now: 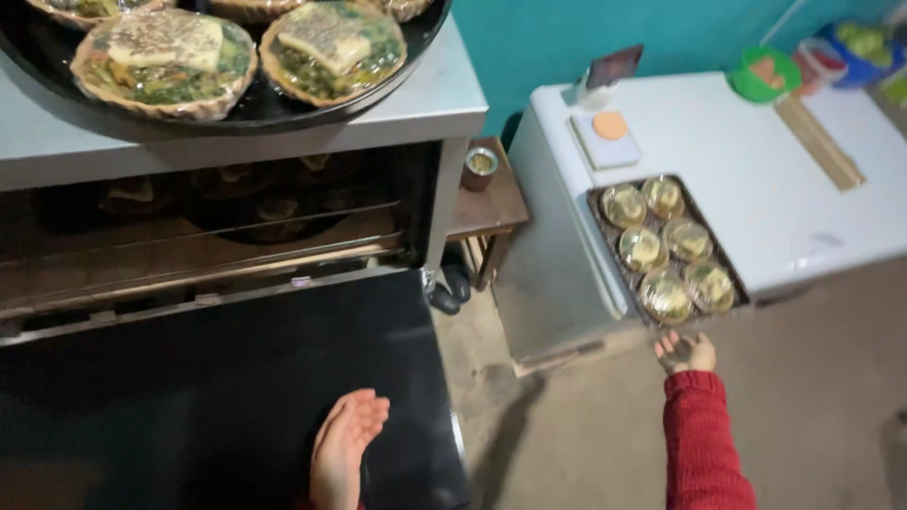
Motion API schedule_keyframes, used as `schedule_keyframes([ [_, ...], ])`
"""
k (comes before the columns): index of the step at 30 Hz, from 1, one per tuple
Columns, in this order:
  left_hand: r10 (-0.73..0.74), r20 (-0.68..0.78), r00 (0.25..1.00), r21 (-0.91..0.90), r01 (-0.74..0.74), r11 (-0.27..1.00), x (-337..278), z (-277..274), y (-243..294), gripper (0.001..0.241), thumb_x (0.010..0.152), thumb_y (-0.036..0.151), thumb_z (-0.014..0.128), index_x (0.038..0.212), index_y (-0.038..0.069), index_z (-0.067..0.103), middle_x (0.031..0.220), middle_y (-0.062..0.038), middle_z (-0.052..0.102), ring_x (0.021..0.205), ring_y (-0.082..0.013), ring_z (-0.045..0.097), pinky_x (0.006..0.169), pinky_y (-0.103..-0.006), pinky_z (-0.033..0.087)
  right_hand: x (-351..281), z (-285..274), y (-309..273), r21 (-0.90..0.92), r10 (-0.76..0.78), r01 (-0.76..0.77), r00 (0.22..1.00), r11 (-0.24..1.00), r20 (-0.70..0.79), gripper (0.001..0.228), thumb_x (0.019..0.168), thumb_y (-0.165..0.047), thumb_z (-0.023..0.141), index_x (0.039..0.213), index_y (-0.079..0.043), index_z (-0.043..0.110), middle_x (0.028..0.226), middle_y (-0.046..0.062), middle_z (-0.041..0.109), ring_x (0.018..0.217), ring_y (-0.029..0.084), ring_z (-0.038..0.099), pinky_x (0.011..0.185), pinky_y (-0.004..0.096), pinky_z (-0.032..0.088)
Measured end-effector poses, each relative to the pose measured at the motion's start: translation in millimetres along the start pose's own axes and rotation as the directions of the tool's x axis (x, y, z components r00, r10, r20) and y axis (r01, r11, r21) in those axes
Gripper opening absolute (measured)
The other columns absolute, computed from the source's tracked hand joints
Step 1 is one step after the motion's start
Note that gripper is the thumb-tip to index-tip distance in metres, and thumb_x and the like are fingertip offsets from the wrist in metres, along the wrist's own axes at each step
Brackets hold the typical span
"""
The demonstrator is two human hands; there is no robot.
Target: Wrapping individual food items in plastic wrap and loading them onto trays to be put into an oven.
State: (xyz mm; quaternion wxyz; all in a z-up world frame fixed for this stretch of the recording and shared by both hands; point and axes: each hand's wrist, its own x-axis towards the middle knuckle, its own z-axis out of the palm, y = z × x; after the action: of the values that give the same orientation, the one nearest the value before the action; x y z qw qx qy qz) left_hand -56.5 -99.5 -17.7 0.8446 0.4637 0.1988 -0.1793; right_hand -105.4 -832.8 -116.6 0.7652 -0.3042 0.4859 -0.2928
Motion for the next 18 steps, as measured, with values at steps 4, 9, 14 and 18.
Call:
schedule_keyframes([
  [4,-0.229,-0.131,0.965,0.177,0.250,0.952,20,-1,-40,0.044,0.104,0.031,0.041,0.124,0.000,0.066,0.107,-0.021,0.078,0.094,-0.0257,0.072,0.085,-0.0363,0.057,117,-12,-16,-0.084,0.013,0.003,0.982,0.996,0.190,0.016,0.104,-0.023,0.050,0.114,-0.012,0.056,0.108,0.005,0.057,0.097,0.024,0.053,0.096,0.053,0.043],
  [9,-0.095,-0.146,0.985,0.137,0.115,0.984,-6,5,-29,0.043,0.100,0.036,0.051,0.123,0.001,0.064,0.104,-0.018,0.078,0.089,-0.0220,0.075,0.081,-0.0335,0.061,135,-8,-40,-0.302,0.060,0.006,0.977,0.953,0.206,0.018,0.111,-0.027,0.050,0.118,-0.012,0.058,0.095,0.003,0.060,0.084,0.021,0.055,0.094,0.052,0.047],
  [14,0.047,-0.209,0.977,0.078,-0.031,0.996,-35,27,-12,0.048,0.099,0.040,0.052,0.118,-0.001,0.069,0.095,-0.016,0.081,0.084,-0.0198,0.077,0.078,-0.0313,0.061,122,-18,-44,-0.403,0.058,0.068,0.955,0.913,0.292,0.020,0.115,-0.029,0.051,0.122,-0.013,0.059,0.095,0.004,0.061,0.087,0.025,0.060,0.088,0.054,0.054],
  [18,0.062,-0.125,0.990,0.016,-0.060,0.998,-36,25,-15,0.046,0.099,0.039,0.050,0.117,0.000,0.068,0.095,-0.014,0.081,0.084,-0.0190,0.076,0.078,-0.0312,0.061,74,-15,-40,-0.440,0.120,0.044,0.934,0.897,0.337,0.023,0.114,-0.031,0.050,0.123,-0.012,0.059,0.097,0.005,0.062,0.088,0.025,0.061,0.088,0.054,0.053],
])
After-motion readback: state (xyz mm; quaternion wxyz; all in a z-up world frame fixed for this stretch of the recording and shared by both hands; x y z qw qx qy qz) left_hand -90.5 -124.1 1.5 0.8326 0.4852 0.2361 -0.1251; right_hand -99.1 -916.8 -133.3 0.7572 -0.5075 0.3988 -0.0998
